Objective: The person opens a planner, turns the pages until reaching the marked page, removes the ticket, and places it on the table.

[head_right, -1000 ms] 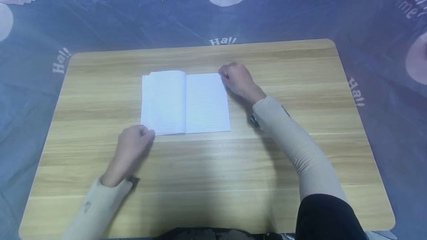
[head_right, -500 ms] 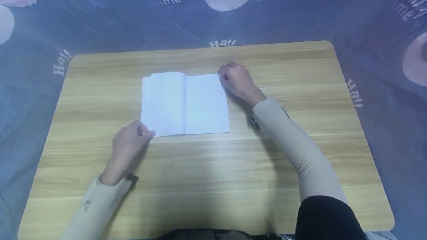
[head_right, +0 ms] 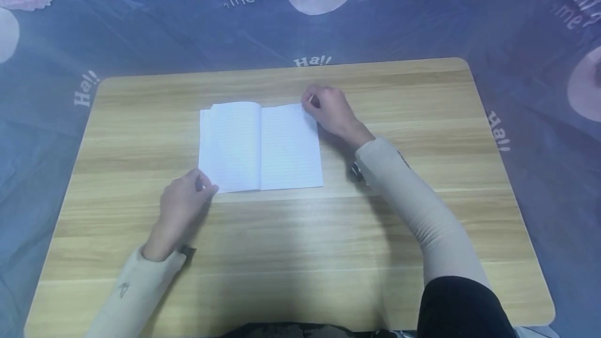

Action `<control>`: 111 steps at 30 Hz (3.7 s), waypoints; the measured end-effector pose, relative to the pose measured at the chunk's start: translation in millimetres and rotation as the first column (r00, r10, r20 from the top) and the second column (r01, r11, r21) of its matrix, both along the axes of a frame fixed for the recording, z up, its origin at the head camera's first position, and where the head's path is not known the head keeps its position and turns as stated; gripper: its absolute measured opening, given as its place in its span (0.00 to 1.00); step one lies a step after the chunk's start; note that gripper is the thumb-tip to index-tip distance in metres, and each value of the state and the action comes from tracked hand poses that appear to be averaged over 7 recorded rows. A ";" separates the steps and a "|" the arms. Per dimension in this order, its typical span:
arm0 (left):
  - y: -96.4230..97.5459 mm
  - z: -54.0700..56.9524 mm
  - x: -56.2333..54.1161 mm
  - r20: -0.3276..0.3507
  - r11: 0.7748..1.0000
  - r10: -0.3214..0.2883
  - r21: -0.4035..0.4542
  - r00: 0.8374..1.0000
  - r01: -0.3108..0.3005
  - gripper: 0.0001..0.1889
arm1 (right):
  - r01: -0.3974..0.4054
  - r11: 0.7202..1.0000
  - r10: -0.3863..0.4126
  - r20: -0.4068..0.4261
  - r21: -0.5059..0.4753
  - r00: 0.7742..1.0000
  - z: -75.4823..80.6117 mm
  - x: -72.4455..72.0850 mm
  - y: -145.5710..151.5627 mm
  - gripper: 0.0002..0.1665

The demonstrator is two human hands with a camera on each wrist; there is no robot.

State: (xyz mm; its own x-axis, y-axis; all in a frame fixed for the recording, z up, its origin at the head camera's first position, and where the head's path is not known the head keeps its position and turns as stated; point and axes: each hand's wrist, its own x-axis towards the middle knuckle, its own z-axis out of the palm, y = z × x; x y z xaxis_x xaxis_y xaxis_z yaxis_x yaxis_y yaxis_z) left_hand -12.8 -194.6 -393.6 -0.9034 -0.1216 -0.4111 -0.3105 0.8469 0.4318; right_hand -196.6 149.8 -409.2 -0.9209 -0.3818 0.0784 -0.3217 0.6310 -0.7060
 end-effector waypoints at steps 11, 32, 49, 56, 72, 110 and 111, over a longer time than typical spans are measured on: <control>-0.9 -15.0 5.0 -0.055 1.000 -0.009 0.000 0.998 0.009 0.11 | 0.099 0.937 -0.001 0.281 -0.335 0.960 26.2 5.0 -25.1 0.07; -0.1 -23.3 7.7 -0.119 0.999 -0.050 -0.020 0.992 0.048 0.11 | 0.466 0.579 0.113 0.632 -0.669 0.767 32.4 -7.0 -72.5 0.05; 16.3 -2.5 11.6 -0.378 0.996 -0.092 -0.033 0.921 0.086 0.04 | 0.601 0.390 0.189 0.699 -0.698 0.689 26.9 -6.1 -77.3 0.13; 43.2 24.5 8.6 -0.719 0.949 -0.111 0.129 0.686 0.289 0.14 | 0.637 0.367 0.189 0.725 -0.678 0.663 32.2 -7.7 -79.9 0.12; 94.6 15.8 -3.1 -0.906 0.874 -0.139 0.078 0.400 0.479 0.10 | 0.640 0.354 0.185 0.722 -0.682 0.667 30.2 -10.4 -77.6 0.12; 17.9 -25.7 12.6 -0.459 0.988 -0.011 0.130 0.889 0.079 0.02 | 0.039 0.960 -0.081 0.140 0.277 0.987 -21.5 4.7 3.7 0.22; 16.3 -25.9 10.9 -0.411 0.988 -0.014 0.132 0.911 0.075 0.02 | 0.033 0.957 -0.073 0.129 0.287 0.989 -21.3 5.0 3.6 0.22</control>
State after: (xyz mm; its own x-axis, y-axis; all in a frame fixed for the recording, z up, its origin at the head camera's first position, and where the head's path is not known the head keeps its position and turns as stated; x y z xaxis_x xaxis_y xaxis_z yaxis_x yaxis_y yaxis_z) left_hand -1.9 -178.3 -419.5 -0.9988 -0.0456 -0.0152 -0.0450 0.7763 0.6288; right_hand -191.6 153.4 -430.6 -0.9346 -0.3205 -0.1543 -0.1953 0.8249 -0.5304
